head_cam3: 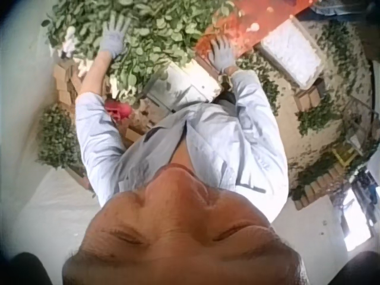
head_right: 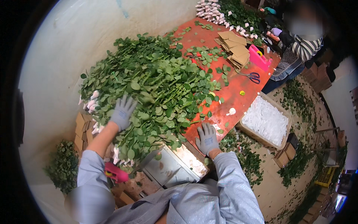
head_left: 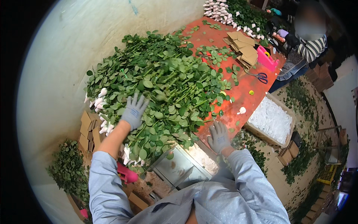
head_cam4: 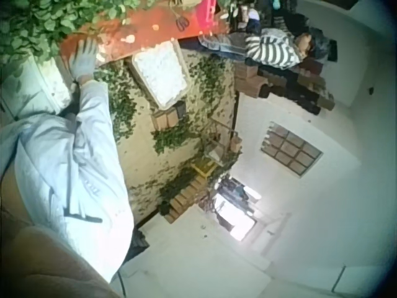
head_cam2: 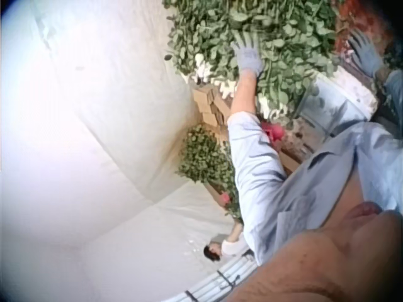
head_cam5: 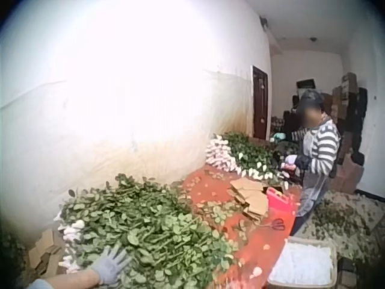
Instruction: The person assembles small cardboard boxes, places white flowers with green leaves into them, and closes the boxes. They also handle a tray of pink roses and arrange greenery on the table. The workspace is cluttered with leaves and packaging materials.
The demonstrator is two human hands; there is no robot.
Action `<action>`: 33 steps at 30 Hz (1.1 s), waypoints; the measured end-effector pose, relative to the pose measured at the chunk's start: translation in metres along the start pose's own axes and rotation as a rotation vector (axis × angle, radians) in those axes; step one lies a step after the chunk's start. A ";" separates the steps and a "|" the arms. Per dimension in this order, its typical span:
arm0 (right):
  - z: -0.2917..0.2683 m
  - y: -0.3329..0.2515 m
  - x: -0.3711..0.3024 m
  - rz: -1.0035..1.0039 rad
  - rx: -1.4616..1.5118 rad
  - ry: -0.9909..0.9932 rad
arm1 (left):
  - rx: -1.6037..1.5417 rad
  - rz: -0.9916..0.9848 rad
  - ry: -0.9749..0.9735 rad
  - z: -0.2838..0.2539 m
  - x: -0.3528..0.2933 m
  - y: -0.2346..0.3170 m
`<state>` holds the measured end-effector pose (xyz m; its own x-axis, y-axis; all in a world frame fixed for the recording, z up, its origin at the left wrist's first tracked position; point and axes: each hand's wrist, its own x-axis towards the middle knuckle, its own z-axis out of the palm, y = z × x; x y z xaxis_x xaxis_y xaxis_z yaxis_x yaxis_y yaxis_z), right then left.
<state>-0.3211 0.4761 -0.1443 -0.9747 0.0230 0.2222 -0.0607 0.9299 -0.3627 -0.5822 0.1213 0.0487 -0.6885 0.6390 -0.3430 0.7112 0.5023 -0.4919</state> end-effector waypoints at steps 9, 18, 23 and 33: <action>0.002 -0.001 0.001 -0.012 -0.007 -0.036 | -0.507 -0.146 0.379 -0.008 -0.061 0.034; 0.008 0.001 -0.003 -0.044 -0.003 -0.015 | -0.804 -0.347 0.602 -0.025 -0.194 0.108; 0.008 0.001 -0.005 -0.060 -0.003 -0.016 | -0.877 -0.406 0.638 -0.056 -0.251 0.160; 0.013 0.008 -0.006 -0.057 -0.025 0.015 | -1.016 -0.582 0.568 -0.111 -0.306 0.304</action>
<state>-0.3184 0.4789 -0.1607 -0.9666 -0.0252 0.2552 -0.1106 0.9388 -0.3262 -0.1401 0.1433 0.0932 -0.9523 0.2093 0.2221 0.2911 0.8416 0.4550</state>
